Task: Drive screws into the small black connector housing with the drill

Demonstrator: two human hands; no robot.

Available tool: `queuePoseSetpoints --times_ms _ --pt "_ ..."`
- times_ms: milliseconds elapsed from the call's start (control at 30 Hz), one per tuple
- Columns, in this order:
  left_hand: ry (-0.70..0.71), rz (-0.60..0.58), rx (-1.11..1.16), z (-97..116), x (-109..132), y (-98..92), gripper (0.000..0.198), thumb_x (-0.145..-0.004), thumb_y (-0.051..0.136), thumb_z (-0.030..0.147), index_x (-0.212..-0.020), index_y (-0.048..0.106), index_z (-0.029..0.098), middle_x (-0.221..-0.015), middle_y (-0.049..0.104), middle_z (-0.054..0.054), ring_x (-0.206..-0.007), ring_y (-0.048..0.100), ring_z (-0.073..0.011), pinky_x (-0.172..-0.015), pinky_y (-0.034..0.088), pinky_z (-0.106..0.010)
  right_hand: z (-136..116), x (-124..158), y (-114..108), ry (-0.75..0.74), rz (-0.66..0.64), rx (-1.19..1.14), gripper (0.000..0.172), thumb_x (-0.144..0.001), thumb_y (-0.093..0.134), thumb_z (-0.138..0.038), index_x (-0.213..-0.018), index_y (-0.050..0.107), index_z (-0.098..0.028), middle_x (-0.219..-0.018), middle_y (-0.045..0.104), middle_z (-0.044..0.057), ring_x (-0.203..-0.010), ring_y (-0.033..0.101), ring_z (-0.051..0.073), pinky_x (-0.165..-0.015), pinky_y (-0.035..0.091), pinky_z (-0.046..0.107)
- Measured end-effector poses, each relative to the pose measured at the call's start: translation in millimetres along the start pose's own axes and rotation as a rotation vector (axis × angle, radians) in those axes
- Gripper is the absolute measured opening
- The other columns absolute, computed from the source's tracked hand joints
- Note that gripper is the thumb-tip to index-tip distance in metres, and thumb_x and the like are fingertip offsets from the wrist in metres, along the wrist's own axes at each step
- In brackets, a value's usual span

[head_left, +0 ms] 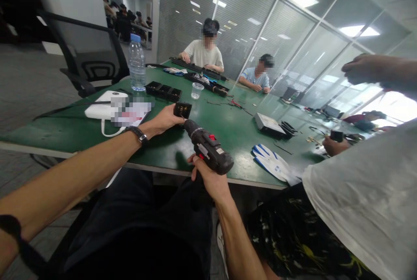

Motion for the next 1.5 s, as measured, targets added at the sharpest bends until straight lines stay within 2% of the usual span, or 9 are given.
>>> queuePoseSetpoints --times_ms 267,400,633,833,1033,1333,1500 --pt "0.019 -0.033 -0.056 -2.3 1.1 0.2 0.039 -0.053 0.082 0.014 -0.087 0.064 0.013 -0.08 0.065 -0.002 -0.07 0.056 -0.0132 -0.066 0.045 -0.025 2.9 0.1 -3.0 -0.02 -0.024 0.022 0.023 -0.098 0.056 -0.038 -0.094 0.071 -0.022 -0.063 0.065 0.001 -0.058 0.061 0.02 -0.064 0.048 0.035" --pt "0.001 -0.028 -0.074 -4.7 0.9 -0.9 0.04 -0.054 0.081 0.014 -0.09 0.063 0.014 -0.083 0.066 -0.002 -0.072 0.058 -0.0135 -0.068 0.046 -0.026 5.0 0.2 -2.8 -0.012 -0.011 0.002 0.02 -0.096 0.058 -0.038 -0.1 0.071 -0.023 -0.059 0.064 0.0 -0.056 0.062 0.02 -0.061 0.047 0.034" --pt "-0.002 -0.037 -0.135 -3.5 1.7 -2.9 0.048 -0.055 0.086 0.024 -0.096 0.064 0.014 -0.092 0.07 -0.005 -0.083 0.063 -0.0175 -0.079 0.051 -0.03 7.5 -0.5 0.9 -0.039 0.0 -0.067 0.016 -0.093 0.061 -0.033 -0.084 0.066 -0.021 -0.054 0.06 -0.003 -0.052 0.058 0.016 -0.059 0.047 0.03" --pt "-0.007 -0.029 -0.192 0.5 3.8 -1.5 0.051 -0.053 0.089 0.029 -0.095 0.063 0.015 -0.089 0.07 -0.004 -0.081 0.062 -0.0171 -0.078 0.05 -0.031 7.8 -0.4 2.2 -0.029 0.009 -0.111 0.016 -0.092 0.061 -0.033 -0.096 0.068 -0.019 -0.056 0.062 -0.004 -0.05 0.06 0.016 -0.059 0.05 0.03" --pt "0.012 -0.023 -0.203 -0.8 2.9 -2.9 0.055 -0.051 0.092 0.032 -0.095 0.063 0.015 -0.089 0.069 -0.003 -0.08 0.061 -0.0162 -0.078 0.049 -0.03 4.7 0.4 2.7 -0.035 0.033 -0.066 0.017 -0.09 0.062 -0.03 -0.078 0.065 -0.019 -0.052 0.059 -0.004 -0.047 0.056 0.013 -0.053 0.046 0.027" --pt "0.009 -0.017 -0.215 2.2 3.7 -0.5 0.061 -0.047 0.095 0.037 -0.094 0.063 0.015 -0.095 0.071 -0.006 -0.084 0.064 -0.0173 -0.08 0.05 -0.031 9.5 -1.4 3.0 -0.097 0.049 -0.06 0.014 -0.091 0.06 -0.028 -0.082 0.066 -0.019 -0.053 0.06 -0.004 -0.048 0.057 0.013 -0.053 0.046 0.026" --pt "0.004 -0.005 -0.208 5.1 6.1 1.4 0.061 -0.046 0.096 0.035 -0.094 0.064 0.015 -0.091 0.07 -0.005 -0.08 0.062 -0.0163 -0.078 0.05 -0.031 5.9 -0.9 1.9 -0.101 0.029 -0.054 0.015 -0.091 0.06 -0.027 -0.079 0.064 -0.019 -0.053 0.059 -0.004 -0.048 0.057 0.013 -0.054 0.047 0.026"
Point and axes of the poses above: each hand's wrist, its own x-axis away from the middle knuckle, its own y-axis out of the palm, z = x × y, the point moved 1 cm from there along -x, towards the middle knuckle
